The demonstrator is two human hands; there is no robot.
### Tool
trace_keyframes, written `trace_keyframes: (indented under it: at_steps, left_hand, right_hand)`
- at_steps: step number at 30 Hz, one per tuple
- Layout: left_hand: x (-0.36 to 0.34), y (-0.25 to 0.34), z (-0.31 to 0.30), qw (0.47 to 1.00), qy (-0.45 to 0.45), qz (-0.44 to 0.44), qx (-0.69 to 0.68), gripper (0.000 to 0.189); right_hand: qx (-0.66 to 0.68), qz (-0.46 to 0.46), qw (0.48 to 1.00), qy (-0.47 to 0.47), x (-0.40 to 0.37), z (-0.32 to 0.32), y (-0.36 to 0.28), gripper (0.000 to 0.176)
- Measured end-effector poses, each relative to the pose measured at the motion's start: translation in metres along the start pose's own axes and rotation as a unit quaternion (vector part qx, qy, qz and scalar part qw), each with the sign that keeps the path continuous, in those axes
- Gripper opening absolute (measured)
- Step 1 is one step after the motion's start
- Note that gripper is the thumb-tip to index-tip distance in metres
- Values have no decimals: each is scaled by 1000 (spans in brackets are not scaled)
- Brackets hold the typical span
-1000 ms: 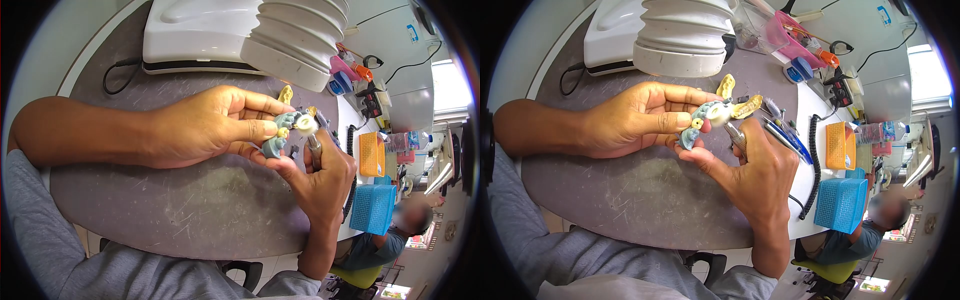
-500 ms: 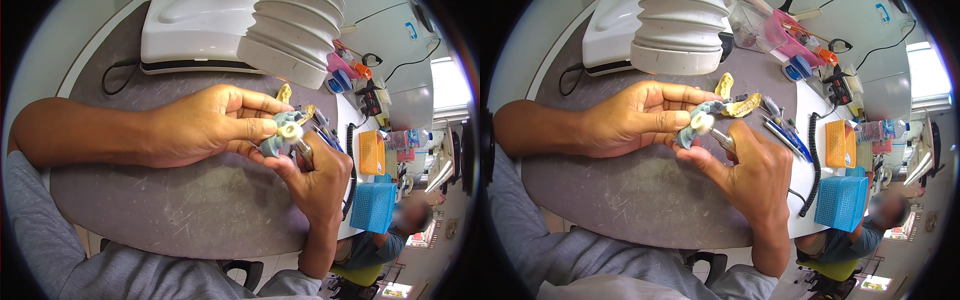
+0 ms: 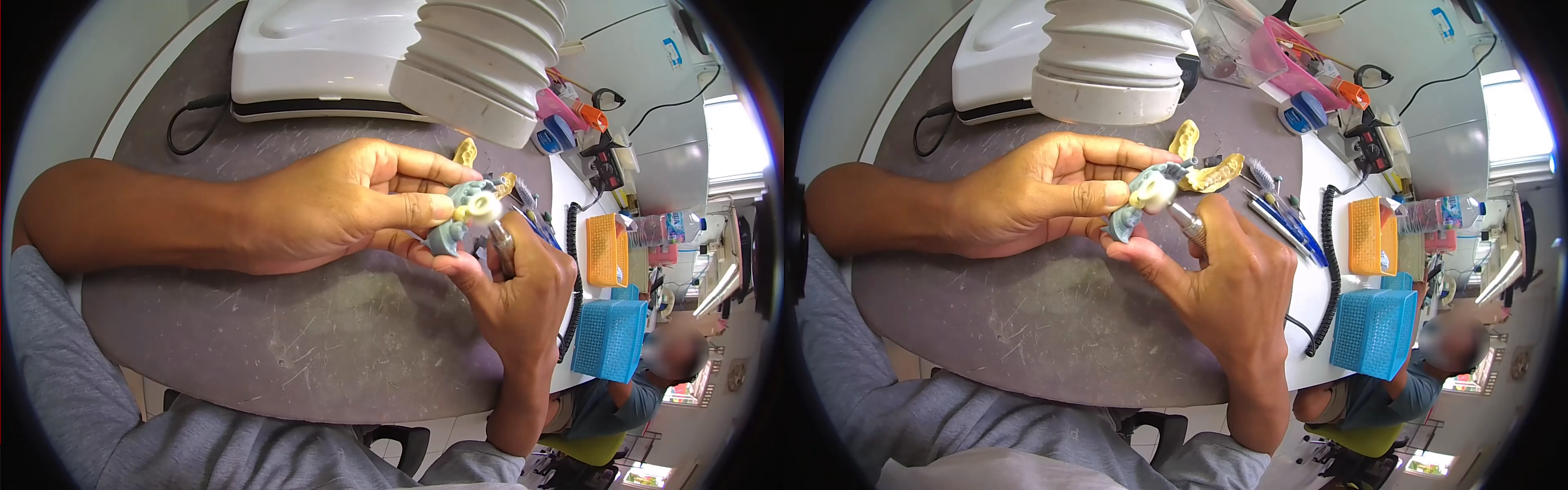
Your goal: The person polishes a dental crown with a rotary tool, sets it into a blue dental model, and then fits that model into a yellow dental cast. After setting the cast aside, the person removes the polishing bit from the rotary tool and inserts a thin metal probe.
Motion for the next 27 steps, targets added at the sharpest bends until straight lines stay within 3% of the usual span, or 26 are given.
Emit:
trace_keyframes:
  at_steps: [19, 25, 27]
  left_hand:
    - [0, 1, 1, 1000, -3, 11, 4, 53]
    - [1, 2, 1, 1000, -5, 27, 7, 53]
    - [1, 3, 1, 1000, -11, 25, 4, 54]
  right_hand:
    - [-15, -6, 1000, -10, -1, 0, 0, 57]
    - [5, 29, 999, 12, -1, -5, 0, 56]
    - [-25, 0, 1000, -3, -1, -2, 0, 56]
Point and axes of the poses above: each hand's wrist, its own x-axis towards the middle knuckle, its own z-axis out of the palm, y = z × x, the point moved 4 cm from there along x, towards the middle knuckle, and after that the axes turned 15 degrees about -y, right-handed, at the moved point
